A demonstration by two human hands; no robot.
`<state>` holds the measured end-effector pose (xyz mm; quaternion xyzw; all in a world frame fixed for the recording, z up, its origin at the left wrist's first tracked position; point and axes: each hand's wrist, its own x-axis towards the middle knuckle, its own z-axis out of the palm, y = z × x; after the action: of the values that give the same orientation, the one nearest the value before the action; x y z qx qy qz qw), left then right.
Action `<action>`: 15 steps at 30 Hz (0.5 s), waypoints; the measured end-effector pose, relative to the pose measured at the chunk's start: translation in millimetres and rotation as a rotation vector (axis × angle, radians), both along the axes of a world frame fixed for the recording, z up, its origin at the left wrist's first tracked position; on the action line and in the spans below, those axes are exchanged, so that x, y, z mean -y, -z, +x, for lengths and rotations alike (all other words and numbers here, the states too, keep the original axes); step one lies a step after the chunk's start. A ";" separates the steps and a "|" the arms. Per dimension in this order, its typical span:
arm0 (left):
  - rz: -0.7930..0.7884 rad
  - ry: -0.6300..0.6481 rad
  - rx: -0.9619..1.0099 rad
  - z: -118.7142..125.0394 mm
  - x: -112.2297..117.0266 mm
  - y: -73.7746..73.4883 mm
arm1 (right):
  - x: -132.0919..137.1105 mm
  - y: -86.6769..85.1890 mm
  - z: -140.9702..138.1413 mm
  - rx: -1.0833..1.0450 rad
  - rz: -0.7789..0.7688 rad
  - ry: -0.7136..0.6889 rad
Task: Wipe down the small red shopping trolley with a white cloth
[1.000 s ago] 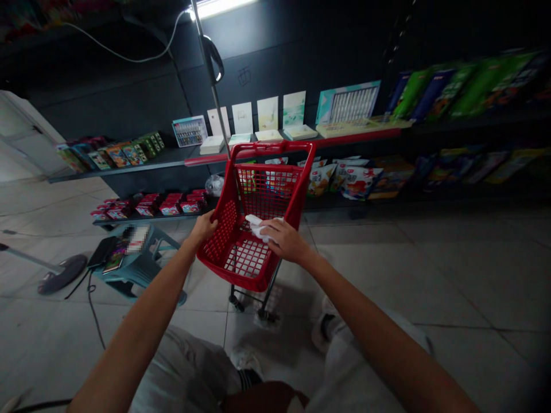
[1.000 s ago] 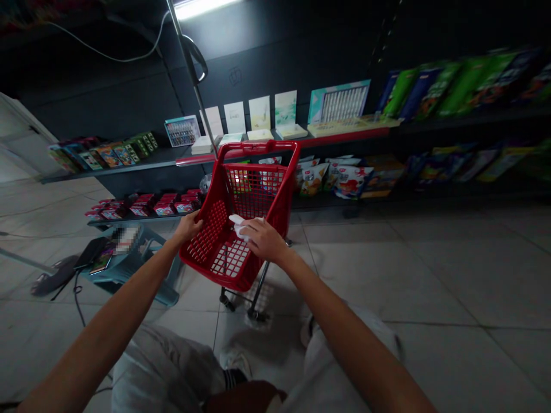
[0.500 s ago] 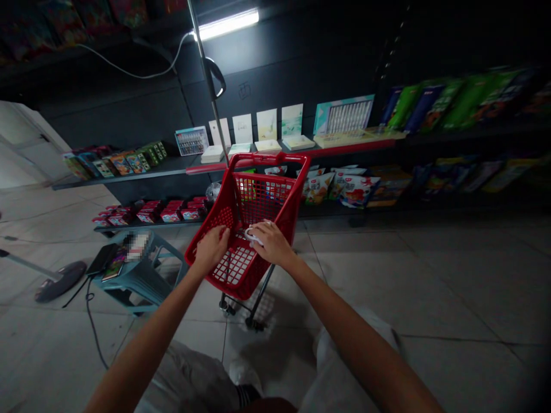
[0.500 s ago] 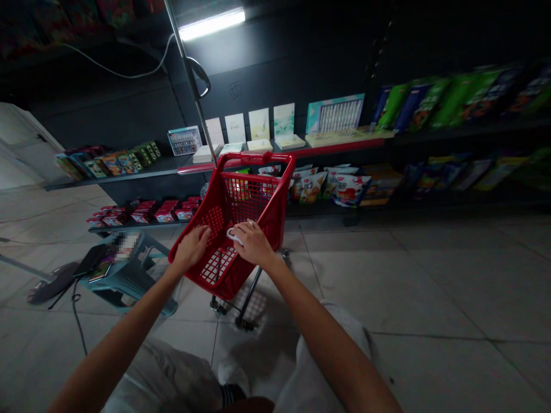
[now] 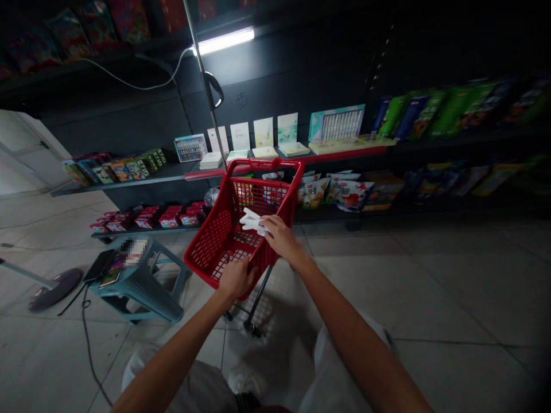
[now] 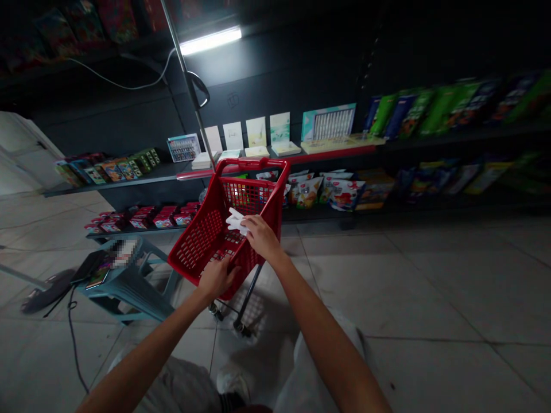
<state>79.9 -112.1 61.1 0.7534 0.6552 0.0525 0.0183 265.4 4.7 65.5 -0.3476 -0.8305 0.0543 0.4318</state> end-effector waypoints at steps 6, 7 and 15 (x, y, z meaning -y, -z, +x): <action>-0.024 0.076 0.044 -34.1 -12.1 1.1 | -9.6 -5.0 22.8 -0.039 -0.025 0.214; -0.019 0.079 0.050 -40.5 -14.7 1.4 | -12.0 -3.8 25.7 -0.059 -0.029 0.229; -0.011 0.152 0.160 -78.5 -35.3 -4.3 | -54.5 12.0 54.9 -0.429 -0.175 0.550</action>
<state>1.4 -76.8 65.5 0.7942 0.5930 0.1075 0.0785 320.3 59.2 53.6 -0.5745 -0.5884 0.0786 0.5636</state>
